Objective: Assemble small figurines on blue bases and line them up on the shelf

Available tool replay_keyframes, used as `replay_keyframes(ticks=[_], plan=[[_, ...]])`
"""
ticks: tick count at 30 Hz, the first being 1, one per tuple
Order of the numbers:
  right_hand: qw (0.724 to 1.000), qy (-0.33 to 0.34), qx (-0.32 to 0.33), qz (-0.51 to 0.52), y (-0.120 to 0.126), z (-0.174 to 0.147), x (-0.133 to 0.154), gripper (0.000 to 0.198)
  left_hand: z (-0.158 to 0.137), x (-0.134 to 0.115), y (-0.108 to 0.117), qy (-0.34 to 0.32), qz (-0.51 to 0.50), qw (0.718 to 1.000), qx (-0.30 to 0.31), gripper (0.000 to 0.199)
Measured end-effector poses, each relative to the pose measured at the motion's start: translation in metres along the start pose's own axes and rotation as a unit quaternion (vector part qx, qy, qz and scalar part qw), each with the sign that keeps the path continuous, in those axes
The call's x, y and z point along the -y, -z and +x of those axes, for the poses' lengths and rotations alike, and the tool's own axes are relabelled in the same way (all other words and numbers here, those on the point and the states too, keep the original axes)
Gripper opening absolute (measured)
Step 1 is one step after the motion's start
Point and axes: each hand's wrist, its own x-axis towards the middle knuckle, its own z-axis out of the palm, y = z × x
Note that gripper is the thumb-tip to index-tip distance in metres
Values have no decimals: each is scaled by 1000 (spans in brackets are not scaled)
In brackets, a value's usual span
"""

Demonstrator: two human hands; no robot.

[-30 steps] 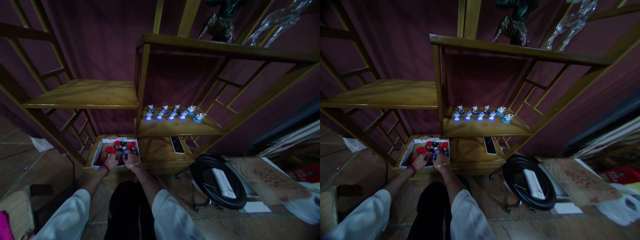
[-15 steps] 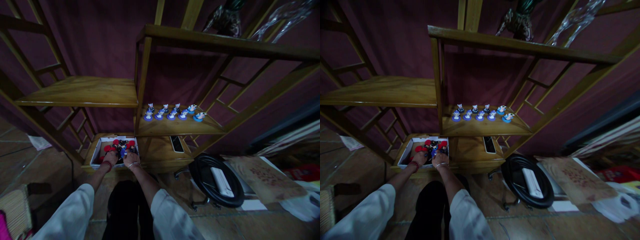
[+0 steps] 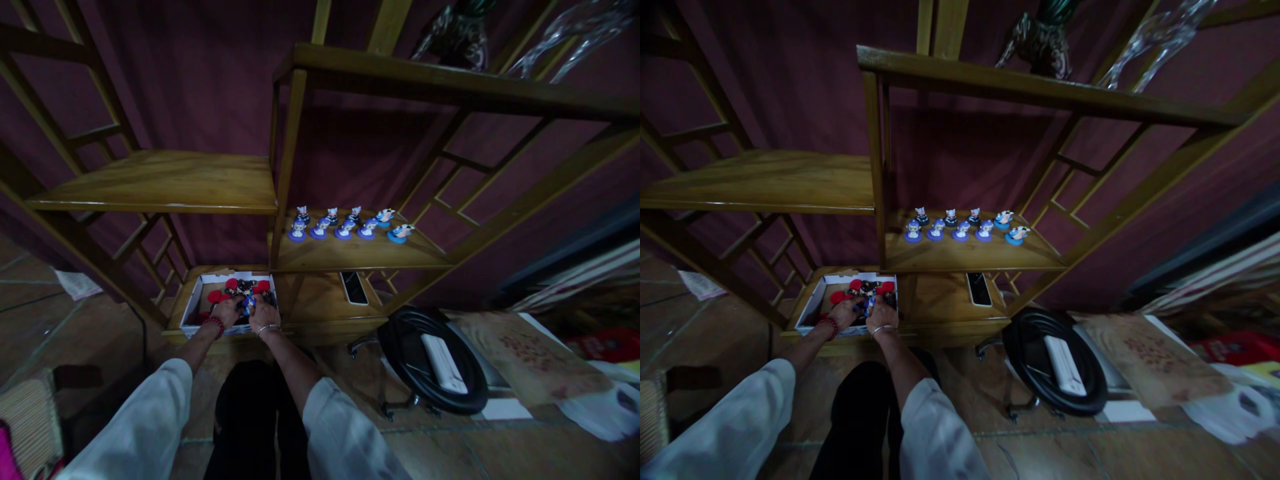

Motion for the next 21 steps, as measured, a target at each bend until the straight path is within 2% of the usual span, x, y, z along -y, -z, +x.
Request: replay_keyframes(ticks=[6,9,12,16,18,21], plan=[[1000,0,-19,7,-5,1,-2,34,0,-2,2,-1,-32,999,21,33],[1000,4,-24,16,-6,1,-3,35,2,0,1,24,-90,995,19,31],[999,5,-29,18,-5,0,-2,35,4,3,0,66,-179,982,18,32],[1000,2,-24,14,-3,-2,-2,35,6,1,-3,116,-291,949,37,33],[1000,1,-25,15,-3,-3,-1,33,9,-2,-7,130,-321,937,37,30],[1000,4,-20,17,0,-4,-2,33,15,-6,-15,134,-328,935,31,20]])
